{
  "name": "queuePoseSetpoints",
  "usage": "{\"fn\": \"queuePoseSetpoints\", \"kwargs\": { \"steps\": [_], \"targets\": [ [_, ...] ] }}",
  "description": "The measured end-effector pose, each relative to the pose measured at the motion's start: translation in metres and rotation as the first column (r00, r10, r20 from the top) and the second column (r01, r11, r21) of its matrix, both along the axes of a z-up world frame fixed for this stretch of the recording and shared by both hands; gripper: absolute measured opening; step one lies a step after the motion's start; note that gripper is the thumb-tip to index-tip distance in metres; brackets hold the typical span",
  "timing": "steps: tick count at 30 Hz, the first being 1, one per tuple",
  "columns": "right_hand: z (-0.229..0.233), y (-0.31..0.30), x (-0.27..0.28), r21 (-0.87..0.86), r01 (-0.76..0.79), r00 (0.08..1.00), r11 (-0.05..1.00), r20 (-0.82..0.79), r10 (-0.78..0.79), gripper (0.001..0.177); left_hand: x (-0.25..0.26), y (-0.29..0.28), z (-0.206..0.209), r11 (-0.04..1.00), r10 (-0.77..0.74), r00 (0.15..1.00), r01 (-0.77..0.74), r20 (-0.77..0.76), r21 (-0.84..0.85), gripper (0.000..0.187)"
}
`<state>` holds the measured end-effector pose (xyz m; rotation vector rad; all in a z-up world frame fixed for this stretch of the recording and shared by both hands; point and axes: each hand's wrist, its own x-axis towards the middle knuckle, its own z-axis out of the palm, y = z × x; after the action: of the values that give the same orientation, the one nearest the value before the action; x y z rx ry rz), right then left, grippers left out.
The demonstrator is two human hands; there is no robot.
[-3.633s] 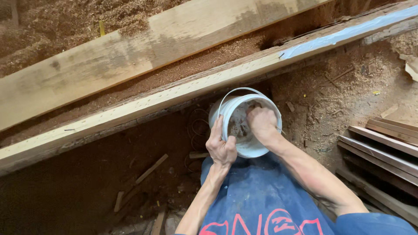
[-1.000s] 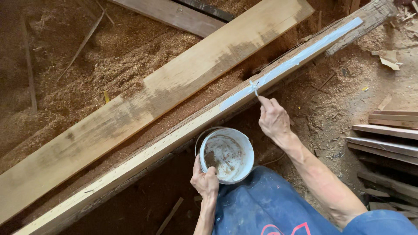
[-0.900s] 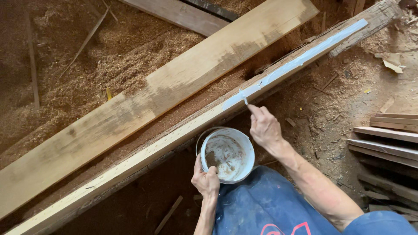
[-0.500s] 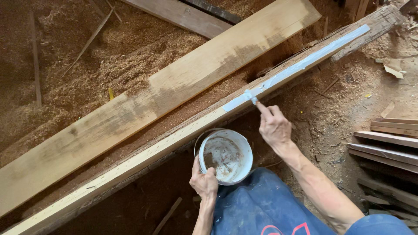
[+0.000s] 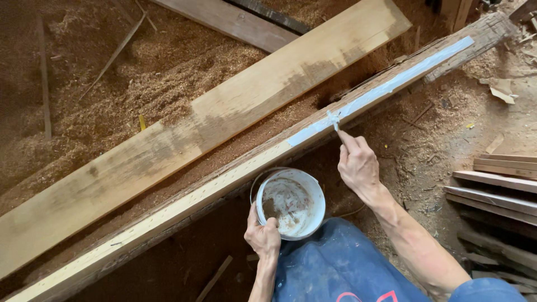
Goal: The person applies a white adhesive along the edge of a long wooden plank using a small brush. They repeatedly dip the brush into a white bucket and spread the glue in a continuous line along the plank's edge.
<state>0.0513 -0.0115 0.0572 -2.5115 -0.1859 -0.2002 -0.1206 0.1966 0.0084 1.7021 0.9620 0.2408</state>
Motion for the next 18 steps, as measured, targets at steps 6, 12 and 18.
{"fn": "queuePoseSetpoints", "kwargs": {
  "steps": [6,12,18],
  "targets": [
    [-0.004,0.027,-0.009,-0.027,-0.05,0.99,0.998,-0.136,0.046,0.038,0.0,-0.003,-0.004,1.0,-0.006,1.0,0.006,0.003,0.014,0.063],
    [-0.012,0.026,-0.028,0.153,-0.174,0.946,0.973,-0.247,0.208,0.037,-0.007,-0.004,-0.001,1.0,-0.015,1.0,0.015,-0.023,0.012,0.066],
    [-0.023,-0.02,0.003,0.053,0.072,0.992,0.996,0.103,-0.077,0.038,-0.001,-0.014,0.0,0.999,-0.014,1.0,0.014,-0.012,0.036,0.066]
  ]
}}
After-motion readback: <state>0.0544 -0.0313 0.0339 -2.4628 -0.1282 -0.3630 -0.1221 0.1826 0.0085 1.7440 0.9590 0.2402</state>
